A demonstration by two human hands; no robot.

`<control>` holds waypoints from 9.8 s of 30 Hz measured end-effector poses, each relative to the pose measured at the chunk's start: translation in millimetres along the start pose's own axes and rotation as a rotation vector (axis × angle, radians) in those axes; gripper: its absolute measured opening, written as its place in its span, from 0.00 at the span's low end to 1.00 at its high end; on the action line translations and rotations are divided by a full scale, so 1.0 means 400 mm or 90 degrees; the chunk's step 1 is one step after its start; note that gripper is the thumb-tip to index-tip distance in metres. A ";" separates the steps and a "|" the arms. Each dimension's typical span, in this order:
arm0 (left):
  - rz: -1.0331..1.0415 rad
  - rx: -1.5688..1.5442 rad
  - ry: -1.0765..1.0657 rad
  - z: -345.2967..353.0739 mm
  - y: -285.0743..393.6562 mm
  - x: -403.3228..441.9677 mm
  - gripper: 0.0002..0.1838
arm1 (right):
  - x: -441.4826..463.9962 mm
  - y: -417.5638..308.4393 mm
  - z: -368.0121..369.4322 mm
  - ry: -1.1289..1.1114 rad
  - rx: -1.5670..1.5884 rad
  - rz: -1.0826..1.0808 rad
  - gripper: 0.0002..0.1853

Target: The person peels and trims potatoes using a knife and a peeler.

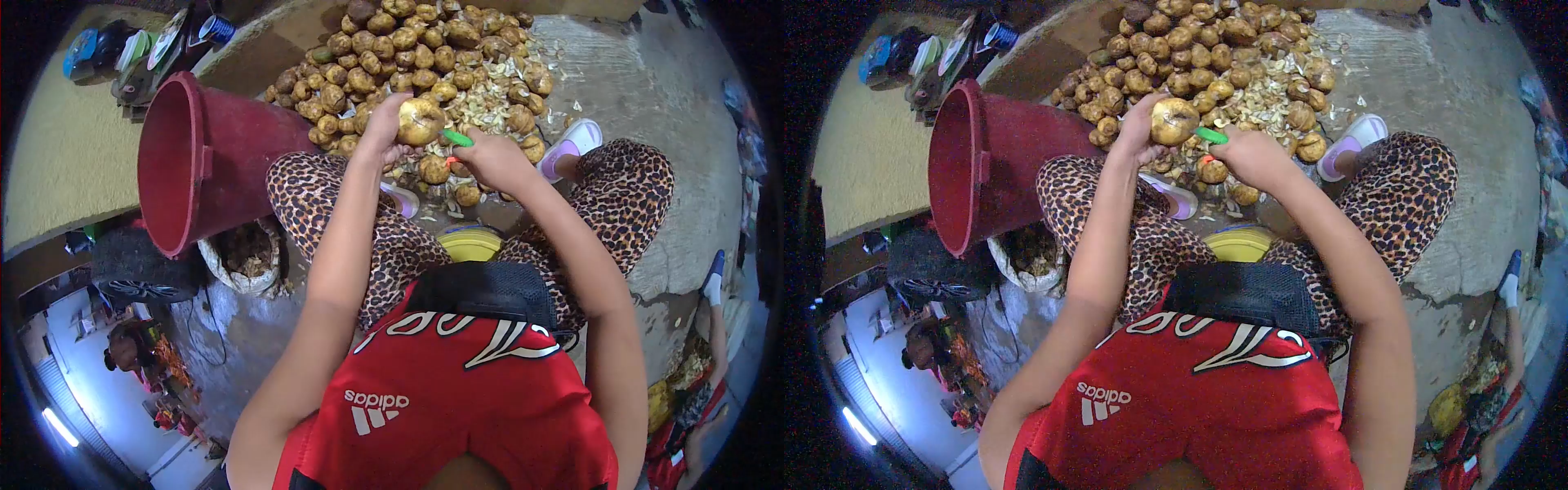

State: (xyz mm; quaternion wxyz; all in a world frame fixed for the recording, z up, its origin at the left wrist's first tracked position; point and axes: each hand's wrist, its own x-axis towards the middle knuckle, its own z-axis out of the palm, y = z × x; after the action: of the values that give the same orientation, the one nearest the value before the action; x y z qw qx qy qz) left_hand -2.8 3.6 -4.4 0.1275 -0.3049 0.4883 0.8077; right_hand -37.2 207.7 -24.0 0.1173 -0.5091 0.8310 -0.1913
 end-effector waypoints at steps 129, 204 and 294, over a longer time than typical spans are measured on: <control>0.291 0.052 -0.140 0.011 0.066 -0.030 0.34 | -0.002 -0.035 -0.161 -0.025 0.416 0.003 0.11; 0.209 -0.055 -0.257 0.052 0.035 -0.030 0.30 | 0.003 -0.048 -0.126 0.046 0.406 -0.012 0.10; 0.179 -0.172 -0.221 0.021 -0.008 0.017 0.21 | 0.005 -0.064 -0.105 0.151 0.001 0.092 0.04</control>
State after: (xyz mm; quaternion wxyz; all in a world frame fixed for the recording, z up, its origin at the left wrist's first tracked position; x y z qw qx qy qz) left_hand -9.8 11.7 -8.0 0.0542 -0.1050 0.3840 0.9157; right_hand -34.0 203.9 24.9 0.0321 -0.4219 0.8732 -0.2420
